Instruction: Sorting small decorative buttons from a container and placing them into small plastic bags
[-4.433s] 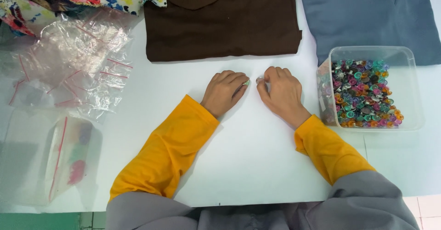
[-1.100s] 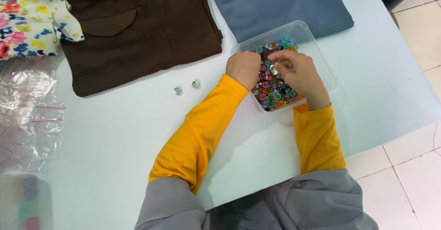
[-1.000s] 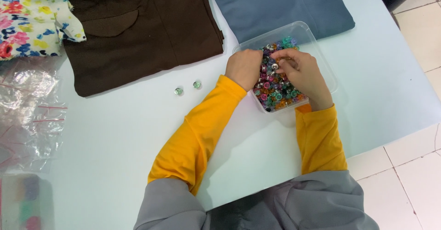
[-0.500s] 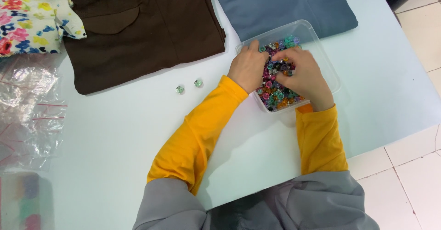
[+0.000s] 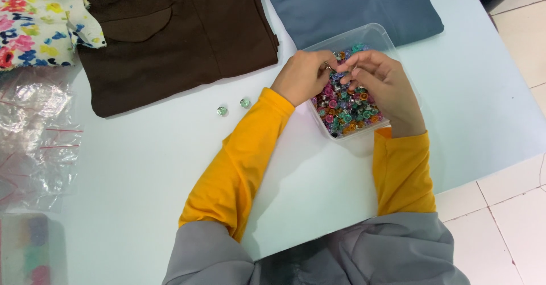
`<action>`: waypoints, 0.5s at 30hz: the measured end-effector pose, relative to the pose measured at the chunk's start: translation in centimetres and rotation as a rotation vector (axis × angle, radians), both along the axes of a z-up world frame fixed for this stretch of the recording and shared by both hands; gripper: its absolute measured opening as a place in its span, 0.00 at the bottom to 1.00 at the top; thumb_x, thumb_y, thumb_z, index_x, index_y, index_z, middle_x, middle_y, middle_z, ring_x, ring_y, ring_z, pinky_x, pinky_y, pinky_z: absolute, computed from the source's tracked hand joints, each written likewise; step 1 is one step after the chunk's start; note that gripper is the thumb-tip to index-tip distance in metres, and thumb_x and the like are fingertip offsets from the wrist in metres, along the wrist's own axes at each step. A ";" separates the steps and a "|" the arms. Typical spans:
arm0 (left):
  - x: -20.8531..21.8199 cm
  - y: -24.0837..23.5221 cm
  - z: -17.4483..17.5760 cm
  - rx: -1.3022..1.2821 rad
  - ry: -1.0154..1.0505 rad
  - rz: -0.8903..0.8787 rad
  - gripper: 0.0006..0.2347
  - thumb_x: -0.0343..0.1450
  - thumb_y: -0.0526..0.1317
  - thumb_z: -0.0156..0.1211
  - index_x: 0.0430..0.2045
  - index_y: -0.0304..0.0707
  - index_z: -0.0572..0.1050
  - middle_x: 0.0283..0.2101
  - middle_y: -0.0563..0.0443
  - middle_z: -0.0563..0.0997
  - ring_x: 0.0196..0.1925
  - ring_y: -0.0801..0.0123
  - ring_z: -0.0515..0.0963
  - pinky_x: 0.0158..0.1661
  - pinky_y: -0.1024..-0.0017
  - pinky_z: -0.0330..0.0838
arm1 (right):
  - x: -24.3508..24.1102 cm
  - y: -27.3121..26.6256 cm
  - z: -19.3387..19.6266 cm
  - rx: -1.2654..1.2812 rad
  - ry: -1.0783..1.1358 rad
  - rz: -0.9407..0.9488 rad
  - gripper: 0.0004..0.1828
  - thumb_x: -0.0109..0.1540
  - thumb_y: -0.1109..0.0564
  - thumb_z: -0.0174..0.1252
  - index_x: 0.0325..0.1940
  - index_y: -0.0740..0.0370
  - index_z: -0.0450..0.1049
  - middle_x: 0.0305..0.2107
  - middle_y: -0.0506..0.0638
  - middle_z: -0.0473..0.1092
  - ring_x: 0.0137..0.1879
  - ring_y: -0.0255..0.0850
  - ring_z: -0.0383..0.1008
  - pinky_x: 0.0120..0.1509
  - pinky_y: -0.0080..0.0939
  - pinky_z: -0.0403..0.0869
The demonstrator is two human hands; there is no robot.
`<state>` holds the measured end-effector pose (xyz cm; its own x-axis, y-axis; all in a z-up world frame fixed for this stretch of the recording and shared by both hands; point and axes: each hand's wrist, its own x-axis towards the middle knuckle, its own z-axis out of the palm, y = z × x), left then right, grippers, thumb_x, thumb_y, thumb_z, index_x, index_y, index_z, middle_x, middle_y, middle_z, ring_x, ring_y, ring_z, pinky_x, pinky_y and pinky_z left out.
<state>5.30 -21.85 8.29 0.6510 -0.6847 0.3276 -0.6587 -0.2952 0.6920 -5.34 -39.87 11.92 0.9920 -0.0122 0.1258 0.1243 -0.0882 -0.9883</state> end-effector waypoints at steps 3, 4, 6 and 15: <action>0.1 0.3 0.3 -0.125 0.145 -0.063 0.06 0.64 0.32 0.62 0.32 0.38 0.79 0.29 0.41 0.84 0.30 0.56 0.86 0.34 0.64 0.81 | 0.0 -0.8 -0.7 0.223 0.067 0.045 0.11 0.67 0.72 0.47 0.53 0.72 0.68 0.52 0.63 0.74 0.55 0.45 0.79 0.55 0.36 0.81; 0.1 0.4 0.4 -0.125 0.147 -0.063 0.06 0.64 0.32 0.62 0.32 0.38 0.79 0.29 0.41 0.84 0.30 0.56 0.86 0.34 0.64 0.81 | 0.0 -0.9 -0.6 0.224 0.069 0.045 0.11 0.67 0.72 0.47 0.53 0.72 0.68 0.52 0.63 0.74 0.55 0.45 0.79 0.55 0.36 0.81; 0.2 0.4 0.7 -0.236 0.299 -0.106 0.08 0.64 0.37 0.66 0.34 0.36 0.80 0.30 0.42 0.85 0.32 0.66 0.86 0.36 0.69 0.82 | -0.1 -1.1 -0.4 0.369 0.126 0.081 0.17 0.64 0.73 0.47 0.57 0.72 0.66 0.55 0.62 0.74 0.60 0.47 0.79 0.59 0.37 0.81; 0.9 2.0 2.7 -0.283 0.689 -0.212 0.17 0.69 0.28 0.62 0.51 0.42 0.73 0.43 0.47 0.87 0.37 0.76 0.84 0.42 0.77 0.84 | -0.5 -0.7 2.1 0.368 0.255 0.035 0.14 0.67 0.70 0.44 0.52 0.65 0.72 0.55 0.66 0.74 0.61 0.48 0.79 0.69 0.36 0.78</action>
